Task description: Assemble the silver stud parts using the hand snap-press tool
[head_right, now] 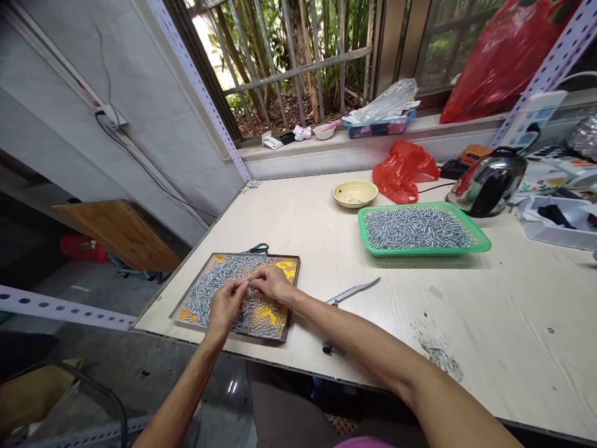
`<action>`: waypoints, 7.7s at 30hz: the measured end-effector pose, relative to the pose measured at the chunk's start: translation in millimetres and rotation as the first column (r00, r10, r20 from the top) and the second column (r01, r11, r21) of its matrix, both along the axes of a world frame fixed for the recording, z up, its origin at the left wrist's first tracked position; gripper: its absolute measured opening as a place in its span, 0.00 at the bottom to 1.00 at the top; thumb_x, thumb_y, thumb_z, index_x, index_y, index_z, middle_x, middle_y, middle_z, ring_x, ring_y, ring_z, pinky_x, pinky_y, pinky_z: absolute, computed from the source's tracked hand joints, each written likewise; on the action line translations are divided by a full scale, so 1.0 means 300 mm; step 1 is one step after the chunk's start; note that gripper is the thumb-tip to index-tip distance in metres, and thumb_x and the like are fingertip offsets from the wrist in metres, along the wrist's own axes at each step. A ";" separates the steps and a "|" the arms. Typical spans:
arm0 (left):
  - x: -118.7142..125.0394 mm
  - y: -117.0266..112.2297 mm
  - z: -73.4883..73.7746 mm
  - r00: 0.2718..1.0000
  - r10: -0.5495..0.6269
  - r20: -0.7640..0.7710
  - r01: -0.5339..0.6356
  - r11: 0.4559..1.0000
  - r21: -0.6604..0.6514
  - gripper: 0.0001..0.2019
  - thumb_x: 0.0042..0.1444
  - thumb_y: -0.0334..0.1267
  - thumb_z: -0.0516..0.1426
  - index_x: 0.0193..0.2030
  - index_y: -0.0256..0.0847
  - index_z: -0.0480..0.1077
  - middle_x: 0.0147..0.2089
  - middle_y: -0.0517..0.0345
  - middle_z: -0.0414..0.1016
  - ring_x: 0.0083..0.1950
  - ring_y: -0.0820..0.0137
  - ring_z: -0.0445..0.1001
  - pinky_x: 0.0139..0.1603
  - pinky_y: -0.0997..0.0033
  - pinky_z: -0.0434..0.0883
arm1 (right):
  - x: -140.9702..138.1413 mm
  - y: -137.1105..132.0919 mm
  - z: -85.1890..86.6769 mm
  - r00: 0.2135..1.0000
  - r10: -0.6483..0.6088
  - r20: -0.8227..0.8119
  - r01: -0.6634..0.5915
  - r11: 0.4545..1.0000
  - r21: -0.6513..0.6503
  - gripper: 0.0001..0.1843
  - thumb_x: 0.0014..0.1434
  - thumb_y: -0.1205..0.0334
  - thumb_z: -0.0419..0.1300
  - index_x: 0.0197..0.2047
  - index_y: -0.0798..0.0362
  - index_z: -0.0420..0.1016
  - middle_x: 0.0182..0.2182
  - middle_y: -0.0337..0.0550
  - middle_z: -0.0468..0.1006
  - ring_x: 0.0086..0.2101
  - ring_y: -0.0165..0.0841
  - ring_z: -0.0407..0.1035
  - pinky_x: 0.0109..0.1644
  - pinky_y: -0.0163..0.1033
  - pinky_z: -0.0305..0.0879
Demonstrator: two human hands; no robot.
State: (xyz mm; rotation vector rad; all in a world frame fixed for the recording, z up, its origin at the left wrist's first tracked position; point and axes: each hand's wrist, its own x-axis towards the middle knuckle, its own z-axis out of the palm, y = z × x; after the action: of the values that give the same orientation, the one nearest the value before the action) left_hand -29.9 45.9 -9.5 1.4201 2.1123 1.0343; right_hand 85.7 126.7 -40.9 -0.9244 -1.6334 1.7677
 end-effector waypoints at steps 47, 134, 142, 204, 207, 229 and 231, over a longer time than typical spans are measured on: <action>0.079 -0.005 -0.009 0.973 -0.224 -0.064 0.228 0.971 0.067 0.12 0.53 0.40 0.56 0.42 0.45 0.77 0.37 0.53 0.78 0.39 0.63 0.75 0.42 0.65 0.70 | 0.187 0.097 0.086 0.773 0.060 0.631 -0.498 0.673 0.546 0.07 0.56 0.66 0.59 0.30 0.55 0.78 0.29 0.43 0.78 0.29 0.30 0.67 0.32 0.34 0.56; 0.480 -0.047 -0.046 0.929 -0.295 0.224 0.369 0.779 -0.507 0.20 0.44 0.55 0.59 0.21 0.37 0.70 0.14 0.66 0.59 0.15 0.79 0.53 0.17 0.76 0.48 | 0.952 -0.302 0.031 0.683 -0.201 0.702 -0.359 0.744 0.563 0.08 0.65 0.66 0.51 0.36 0.55 0.70 0.35 0.43 0.71 0.34 0.31 0.64 0.36 0.36 0.57; 0.477 -0.057 -0.056 0.924 -0.313 0.218 0.381 0.734 -0.561 0.19 0.44 0.54 0.59 0.22 0.37 0.70 0.12 0.67 0.58 0.14 0.79 0.53 0.17 0.76 0.48 | 0.952 -0.316 -0.014 0.711 -0.239 0.661 -0.321 0.726 0.608 0.10 0.65 0.68 0.48 0.35 0.54 0.68 0.34 0.42 0.69 0.32 0.31 0.62 0.35 0.36 0.55; 0.596 -0.115 -0.030 0.498 -0.705 -0.504 0.694 0.673 -0.255 0.18 0.56 0.42 0.57 0.51 0.40 0.66 0.51 0.48 0.70 0.53 0.57 0.66 0.53 0.56 0.67 | 0.899 -0.262 0.100 0.515 -0.260 0.817 -0.542 0.639 0.545 0.24 0.52 0.50 0.66 0.43 0.61 0.70 0.42 0.52 0.71 0.45 0.43 0.61 0.46 0.45 0.55; 0.640 -0.061 -0.063 0.378 -0.756 -0.535 0.760 0.583 -0.286 0.26 0.53 0.39 0.60 0.59 0.37 0.60 0.57 0.45 0.66 0.57 0.55 0.62 0.55 0.54 0.65 | 0.890 -0.264 0.101 0.512 -0.263 0.818 -0.534 0.649 0.543 0.25 0.51 0.50 0.66 0.44 0.62 0.71 0.42 0.52 0.71 0.45 0.43 0.61 0.45 0.44 0.56; 0.655 -0.024 -0.100 0.473 -0.697 -0.540 0.704 0.667 -0.245 0.16 0.56 0.36 0.57 0.52 0.36 0.67 0.47 0.47 0.70 0.49 0.59 0.67 0.48 0.57 0.70 | 0.872 -0.163 0.077 0.533 -0.227 0.815 -0.503 0.690 0.521 0.21 0.51 0.52 0.67 0.42 0.59 0.75 0.41 0.53 0.72 0.44 0.42 0.63 0.40 0.40 0.59; 0.657 -0.057 -0.129 0.484 -0.658 -0.577 0.729 0.668 -0.150 0.16 0.58 0.32 0.55 0.54 0.36 0.65 0.57 0.43 0.65 0.57 0.57 0.64 0.55 0.55 0.67 | 0.902 -0.143 0.074 0.566 -0.185 0.803 -0.537 0.657 0.530 0.28 0.47 0.45 0.67 0.44 0.59 0.74 0.41 0.53 0.71 0.44 0.43 0.62 0.41 0.41 0.58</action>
State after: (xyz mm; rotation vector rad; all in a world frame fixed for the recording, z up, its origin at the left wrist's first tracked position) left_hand 167.1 28.8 -48.1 2.6256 1.4648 0.3811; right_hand 356.2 83.7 -18.7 -1.2225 -2.8359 0.4768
